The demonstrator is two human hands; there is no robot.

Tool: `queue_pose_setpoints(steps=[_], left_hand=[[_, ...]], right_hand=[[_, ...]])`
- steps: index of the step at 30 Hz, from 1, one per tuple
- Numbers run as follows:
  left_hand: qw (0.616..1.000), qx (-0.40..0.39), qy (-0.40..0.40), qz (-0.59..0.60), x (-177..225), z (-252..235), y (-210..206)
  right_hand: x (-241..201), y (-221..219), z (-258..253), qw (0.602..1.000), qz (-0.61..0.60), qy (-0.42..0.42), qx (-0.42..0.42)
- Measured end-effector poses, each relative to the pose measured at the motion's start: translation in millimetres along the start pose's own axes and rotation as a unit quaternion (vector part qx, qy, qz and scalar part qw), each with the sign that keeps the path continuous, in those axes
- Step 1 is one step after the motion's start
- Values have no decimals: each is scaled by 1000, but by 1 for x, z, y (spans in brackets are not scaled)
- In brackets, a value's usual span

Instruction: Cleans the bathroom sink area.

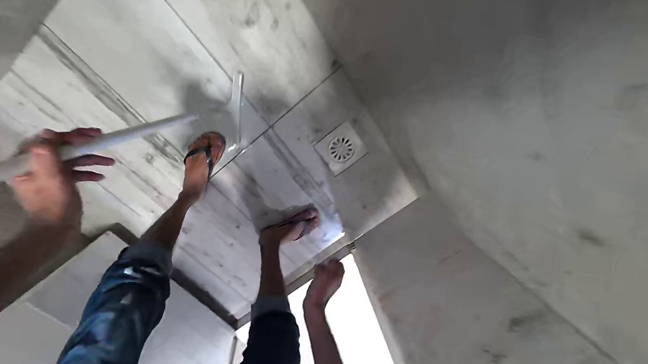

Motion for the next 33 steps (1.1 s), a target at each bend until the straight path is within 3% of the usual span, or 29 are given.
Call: queue_pose_setpoints(steps=[3, 7, 12, 16, 19, 23, 26, 30, 33], left_hand=[[997, 25, 76, -4, 14, 26, -10], [997, -7, 76, -25, 80, 86, -48], [983, -150, -19, -108, 163, 184, -78], [947, -251, -44, -193, 168, 234, -80], [900, -358, -93, -231, 156, 255, -82], [817, -478, -137, -293, 152, 282, -84], [759, -551, -159, -308, 159, 311, -99], [674, -638, -180, -326, 158, 358, -138], [637, -663, -181, -350, 155, 401, -177]], right_hand=[[-16, 67, 50, 1000, 9, -1, 2], [-62, 147, 100, 991, 51, 121, -6], [-106, 240, 153, 971, 36, 235, 5], [-76, 288, 212, 980, 8, 195, 40], [-17, 303, 250, 989, -30, 127, 75], [114, 316, 294, 996, -35, -17, 79], [210, 355, 338, 982, -33, -152, 111], [318, 424, 416, 907, -114, -344, 215], [381, 488, 467, 838, -142, -378, 366]])
Point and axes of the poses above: each hand's wrist, its own z-axis away from the middle knuckle, its own y-axis out of the back of the hand, x = y × z, the point moved 9 cm from there along -z, towards the middle knuckle, and after that the axes turned 9 degrees about z, right-handed, at the moved point
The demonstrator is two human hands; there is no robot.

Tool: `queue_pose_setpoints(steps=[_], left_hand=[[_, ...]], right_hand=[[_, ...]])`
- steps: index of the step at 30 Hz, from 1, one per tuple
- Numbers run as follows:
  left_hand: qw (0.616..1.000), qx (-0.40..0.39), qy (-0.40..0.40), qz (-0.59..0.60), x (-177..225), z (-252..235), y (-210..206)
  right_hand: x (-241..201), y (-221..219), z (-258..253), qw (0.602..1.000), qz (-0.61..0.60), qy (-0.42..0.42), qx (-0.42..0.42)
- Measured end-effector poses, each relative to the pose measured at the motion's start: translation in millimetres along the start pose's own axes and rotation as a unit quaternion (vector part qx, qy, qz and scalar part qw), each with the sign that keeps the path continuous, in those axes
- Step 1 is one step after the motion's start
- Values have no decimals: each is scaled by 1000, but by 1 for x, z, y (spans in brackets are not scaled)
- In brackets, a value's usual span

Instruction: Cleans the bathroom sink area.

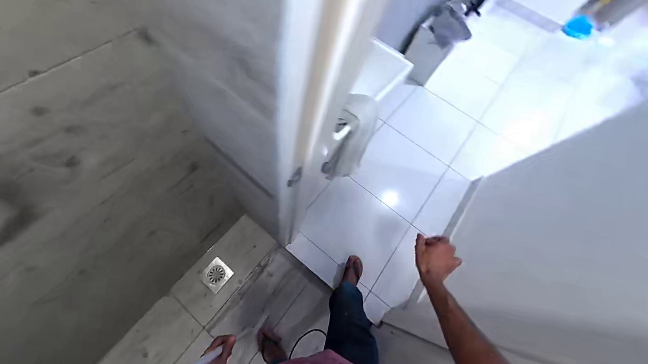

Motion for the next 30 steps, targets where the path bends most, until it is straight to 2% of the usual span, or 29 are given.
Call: queue_pose_setpoints(steps=[2, 4, 6, 8, 11, 13, 15, 18, 20, 22, 24, 26, 28, 30], left_hand=[[999, -42, 14, -17, 26, -28, -29], [996, -82, 23, -39, 53, -56, -64], [991, -118, 33, -56, 79, -84, -107], [987, -142, 46, -61, 107, -103, -157], [988, -139, 21, -68, 169, -126, -239], [989, -125, -17, -74, 222, -142, -297], [990, -109, -53, -72, 273, -158, -354], [989, -116, -77, -58, 339, -171, -429], [982, -156, -84, -62, 373, -185, -478], [968, -214, -98, -86, 402, -201, -527], [950, -264, -120, -114, 423, -218, -576], [932, -296, -158, -136, 448, -235, -625], [913, -322, -172, -180, 467, -248, -672], [886, -367, -180, -219, 494, -252, -714]], right_hand=[[20, 43, -39, 994, -42, 8, 96], [39, 66, -82, 983, -65, 12, 171], [50, 73, -131, 978, -77, 21, 195], [53, 67, -177, 983, -100, 25, 149], [48, 34, -236, 989, -149, -2, -13], [40, 21, -262, 981, -172, 4, -88], [35, 22, -284, 981, -162, -2, -106], [34, 37, -308, 987, -144, 3, -69], [21, 53, -321, 976, -188, 54, -94], [-3, 76, -327, 947, -245, 118, -169], [-35, 110, -318, 882, -330, 223, -250], [-74, 157, -300, 805, -345, 352, -331], [-101, 212, -285, 766, -309, 453, -336], [-111, 253, -297, 778, -291, 490, -263]])
Point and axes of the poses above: each hand's wrist, its own z-axis away from the middle knuckle, its own y-axis out of the back of the hand, x = y × z, the point moved 9 cm from there along -z, towards the middle knuckle, and after that the axes turned 9 degrees about z, right-handed, at the moved point
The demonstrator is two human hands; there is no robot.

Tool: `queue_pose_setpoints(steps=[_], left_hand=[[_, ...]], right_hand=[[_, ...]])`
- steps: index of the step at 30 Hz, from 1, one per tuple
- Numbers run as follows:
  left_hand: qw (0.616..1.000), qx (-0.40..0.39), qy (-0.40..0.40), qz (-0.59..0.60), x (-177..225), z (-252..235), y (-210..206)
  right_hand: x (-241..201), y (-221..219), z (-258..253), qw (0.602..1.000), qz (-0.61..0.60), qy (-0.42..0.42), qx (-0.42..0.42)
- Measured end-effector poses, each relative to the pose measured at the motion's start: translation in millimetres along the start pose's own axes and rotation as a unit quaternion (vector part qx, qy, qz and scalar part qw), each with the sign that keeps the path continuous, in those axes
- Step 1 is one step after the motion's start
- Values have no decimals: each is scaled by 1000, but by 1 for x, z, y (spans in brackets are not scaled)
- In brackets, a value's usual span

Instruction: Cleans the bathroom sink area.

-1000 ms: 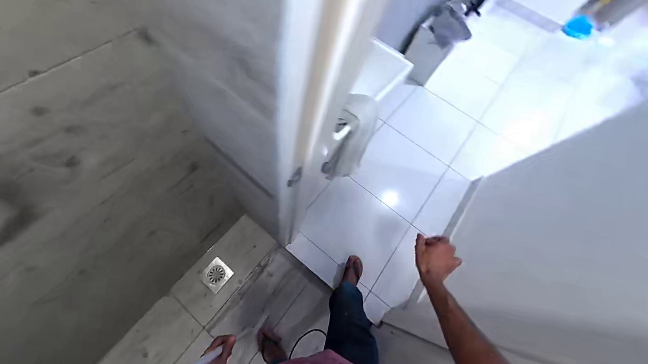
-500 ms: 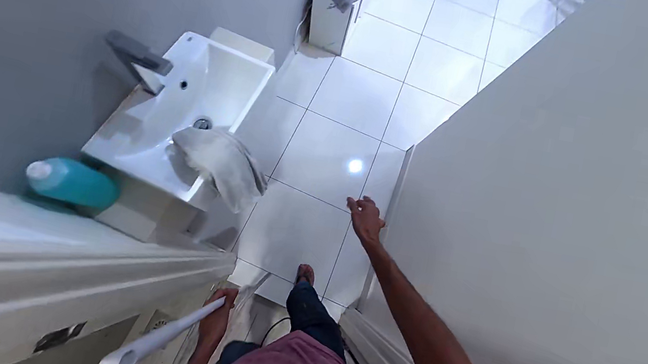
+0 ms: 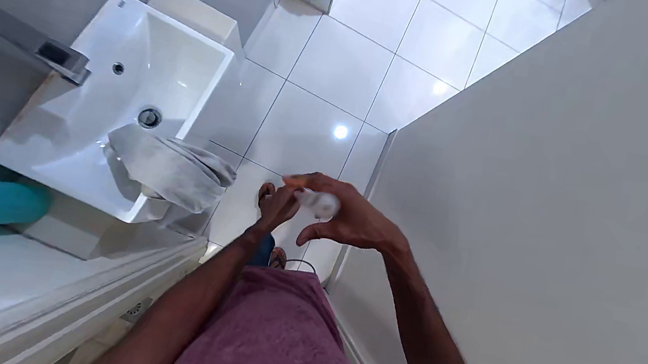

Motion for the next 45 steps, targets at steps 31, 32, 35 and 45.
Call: queue_pose_setpoints(steps=[31, 32, 35, 45], left_hand=[[948, 184, 226, 125, 16, -136, 149], [957, 183, 209, 89, 25, -135, 147], [956, 220, 187, -50, 44, -136, 158], [728, 580, 359, -73, -26, 33, 343]], right_hand=[[541, 283, 136, 577, -270, -651, 413], [544, 273, 131, 597, -256, -673, 353], [551, 253, 82, 689, -136, -685, 192], [439, 139, -268, 930, 182, -277, -159]])
Point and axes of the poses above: each hand's wrist, its own z-axis away from the middle knuckle, its own y-axis out of the back of the hand, x = y × z, the point moved 9 cm from there along -z, towards the middle knuckle, and after that the axes turned 9 degrees about z, right-handed, at the moved point
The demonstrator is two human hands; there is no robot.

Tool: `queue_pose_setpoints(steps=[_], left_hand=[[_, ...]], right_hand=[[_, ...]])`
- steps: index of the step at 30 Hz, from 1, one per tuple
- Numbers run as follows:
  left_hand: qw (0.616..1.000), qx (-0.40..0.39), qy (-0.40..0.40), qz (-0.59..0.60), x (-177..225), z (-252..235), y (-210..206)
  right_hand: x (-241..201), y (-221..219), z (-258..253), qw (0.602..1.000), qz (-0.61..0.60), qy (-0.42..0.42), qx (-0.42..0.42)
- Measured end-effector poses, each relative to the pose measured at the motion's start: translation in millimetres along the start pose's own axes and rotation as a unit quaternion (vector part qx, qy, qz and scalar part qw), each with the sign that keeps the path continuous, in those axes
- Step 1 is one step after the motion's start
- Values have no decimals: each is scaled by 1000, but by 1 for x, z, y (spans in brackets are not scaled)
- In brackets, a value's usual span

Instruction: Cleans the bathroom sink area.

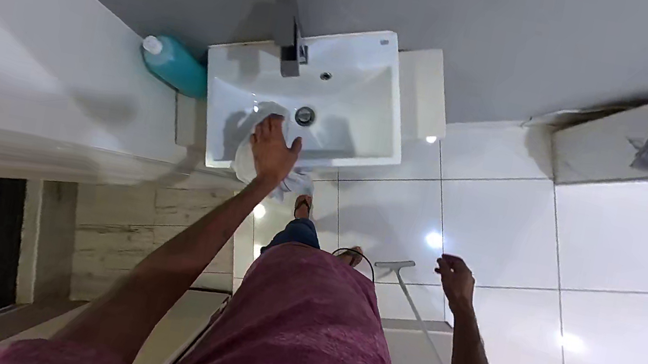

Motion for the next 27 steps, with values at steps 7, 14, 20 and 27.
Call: queue_pose_setpoints(steps=[7, 14, 20, 27], left_hand=[[947, -212, 240, 22, -106, -61, -53], [788, -375, 154, 463, -83, -2, -11], [704, -377, 325, 507, -167, 105, 22], [661, -273, 503, 485, -212, 218, -29]], right_hand=[[-347, 34, -8, 948, -43, 295, 110], [-593, -26, 2, 937, -59, 344, -7], [-606, -50, -32, 962, 13, 270, -31], [-623, -45, -28, 925, -196, 281, -163]])
Point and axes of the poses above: each hand's wrist, its own z-axis away from the middle knuckle, its own y-axis out of the back of the hand, x = y × z, the point moved 9 cm from there along -z, towards the middle knuckle, and after that the axes turned 9 degrees about z, right-handed, at the moved point
